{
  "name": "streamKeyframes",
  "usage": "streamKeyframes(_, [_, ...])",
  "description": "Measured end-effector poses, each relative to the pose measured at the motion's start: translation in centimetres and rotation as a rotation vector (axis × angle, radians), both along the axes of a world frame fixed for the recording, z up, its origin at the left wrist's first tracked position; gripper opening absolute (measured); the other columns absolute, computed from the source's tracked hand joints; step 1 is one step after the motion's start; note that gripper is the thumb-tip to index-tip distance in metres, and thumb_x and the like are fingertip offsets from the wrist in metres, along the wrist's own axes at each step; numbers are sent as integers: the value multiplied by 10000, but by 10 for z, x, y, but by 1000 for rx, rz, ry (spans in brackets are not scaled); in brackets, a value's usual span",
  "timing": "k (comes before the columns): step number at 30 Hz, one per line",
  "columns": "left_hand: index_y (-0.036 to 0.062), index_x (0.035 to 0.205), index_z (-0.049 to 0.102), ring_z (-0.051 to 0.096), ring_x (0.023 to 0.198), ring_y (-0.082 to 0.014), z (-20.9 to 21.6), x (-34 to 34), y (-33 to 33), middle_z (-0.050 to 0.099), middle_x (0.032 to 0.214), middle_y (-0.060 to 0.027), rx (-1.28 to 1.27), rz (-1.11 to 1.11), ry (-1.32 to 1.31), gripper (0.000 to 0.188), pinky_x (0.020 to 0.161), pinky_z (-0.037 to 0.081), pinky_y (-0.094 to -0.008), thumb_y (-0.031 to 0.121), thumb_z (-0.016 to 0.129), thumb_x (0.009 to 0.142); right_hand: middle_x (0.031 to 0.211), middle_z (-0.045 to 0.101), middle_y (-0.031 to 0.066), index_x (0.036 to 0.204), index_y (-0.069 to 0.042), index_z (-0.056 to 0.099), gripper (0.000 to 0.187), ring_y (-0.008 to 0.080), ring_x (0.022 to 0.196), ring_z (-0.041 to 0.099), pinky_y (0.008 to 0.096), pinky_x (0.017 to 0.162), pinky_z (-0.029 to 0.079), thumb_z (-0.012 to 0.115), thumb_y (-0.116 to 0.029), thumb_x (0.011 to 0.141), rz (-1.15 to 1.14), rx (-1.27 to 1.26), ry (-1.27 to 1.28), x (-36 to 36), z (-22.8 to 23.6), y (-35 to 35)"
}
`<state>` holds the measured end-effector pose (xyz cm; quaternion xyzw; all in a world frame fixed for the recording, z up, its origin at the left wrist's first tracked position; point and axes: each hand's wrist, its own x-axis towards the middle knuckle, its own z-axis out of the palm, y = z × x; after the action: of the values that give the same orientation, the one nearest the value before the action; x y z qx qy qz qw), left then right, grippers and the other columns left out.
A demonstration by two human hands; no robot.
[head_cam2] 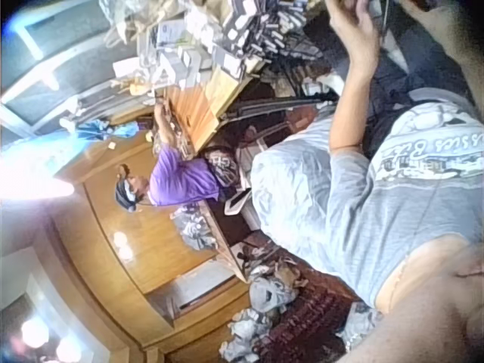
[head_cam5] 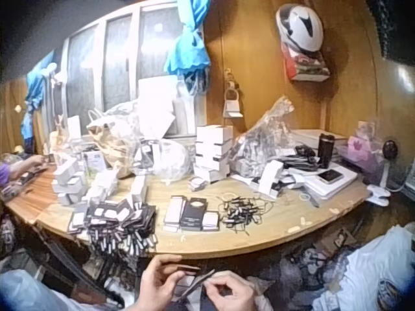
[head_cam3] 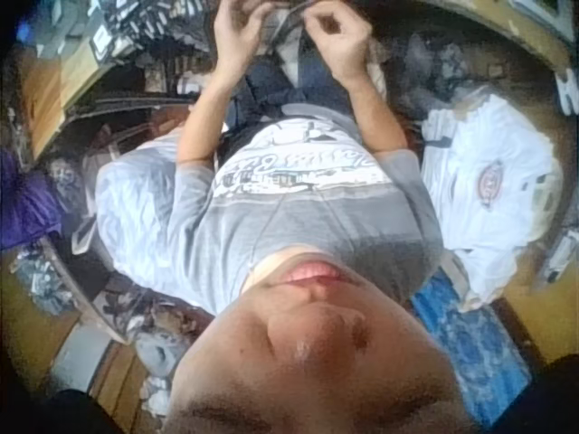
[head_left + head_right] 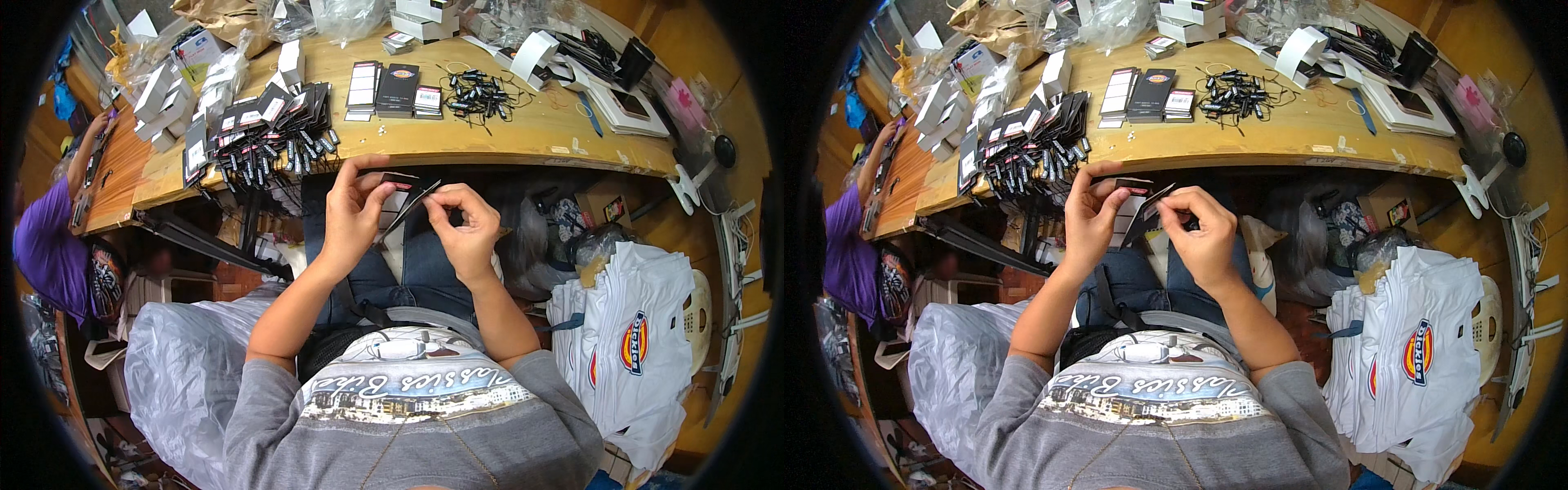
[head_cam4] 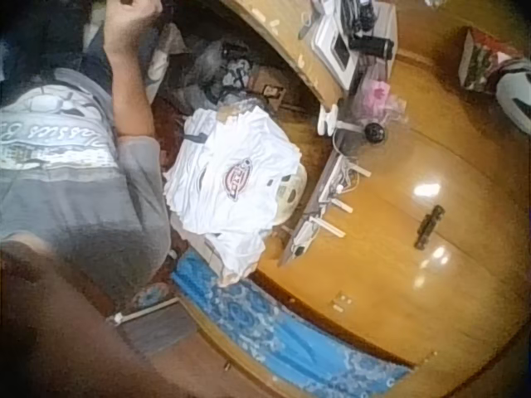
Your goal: The person sits at a cluttered workbench and repeatedly picks up small black rectangular tags and black cords. They thread the cords through the tags and place the assembled items into a pile on the table.
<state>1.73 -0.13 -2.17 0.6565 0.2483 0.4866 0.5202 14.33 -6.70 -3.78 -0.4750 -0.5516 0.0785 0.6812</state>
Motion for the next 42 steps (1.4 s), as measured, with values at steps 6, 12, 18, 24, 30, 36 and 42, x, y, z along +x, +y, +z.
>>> streamKeyframes(6, [-41, 836, 503, 532, 789, -96, 4, 1, -9, 562, 821, -77, -32, -101, -130, 113, 695, 424, -201, -64, 528, 728, 648, 533, 72, 696, 19, 526, 110, 117, 531, 504, 202, 476, 400, 599, 70, 632, -44, 25, -65, -5, 9, -4])
streamKeyframes(12, [-45, 823, 531, 523, 754, -98, 1, 0, -10, 558, 837, -75, 40, -110, -133, 93, 690, 427, -209, -56, 527, 731, 644, 530, 76, 696, 21, 522, 115, 122, 529, 508, 208, 478, 405, 599, 73, 627, -52, 25, -92, -7, 13, -6])
streamKeyframes(18, [-33, 779, 542, 556, 705, -164, 0, -1, -4, 558, 814, -109, 451, -33, -45, 131, 636, 454, -233, -96, 536, 664, 631, 523, 58, 674, 23, 503, 107, 88, 521, 477, 189, 481, 387, 580, 81, 629, -11, 1, -8, -7, 10, -6])
streamKeyframes(24, [-23, 773, 557, 576, 700, -237, 2, -2, -10, 557, 765, -130, 834, 101, 50, 234, 595, 474, -274, -121, 529, 563, 645, 524, 26, 666, 21, 495, 93, 49, 555, 450, 170, 500, 372, 558, 88, 650, 151, -57, 252, -9, 5, -6])
streamKeyframes(30, [-24, 766, 561, 577, 683, -256, -2, -5, -7, 560, 737, -136, 946, 113, 86, 256, 571, 475, -275, -92, 547, 520, 656, 527, 21, 672, 23, 493, 88, 44, 573, 447, 166, 516, 371, 549, 89, 659, 231, -89, 324, -11, 3, -7])
streamKeyframes(36, [-17, 752, 559, 575, 667, -239, 1, -8, -3, 555, 730, -120, 1100, 140, 82, 247, 552, 468, -279, -69, 557, 510, 654, 531, 46, 679, 27, 493, 102, 64, 564, 462, 177, 524, 384, 553, 99, 640, 153, -47, 187, -14, -3, -3])
streamKeyframes(42, [-19, 747, 551, 563, 659, -239, 11, -12, -4, 556, 748, -126, 748, -25, 117, 163, 561, 454, -268, -74, 566, 595, 676, 549, 80, 691, 27, 505, 116, 127, 605, 529, 212, 551, 415, 570, 102, 630, 160, 16, 56, -8, 0, -2])
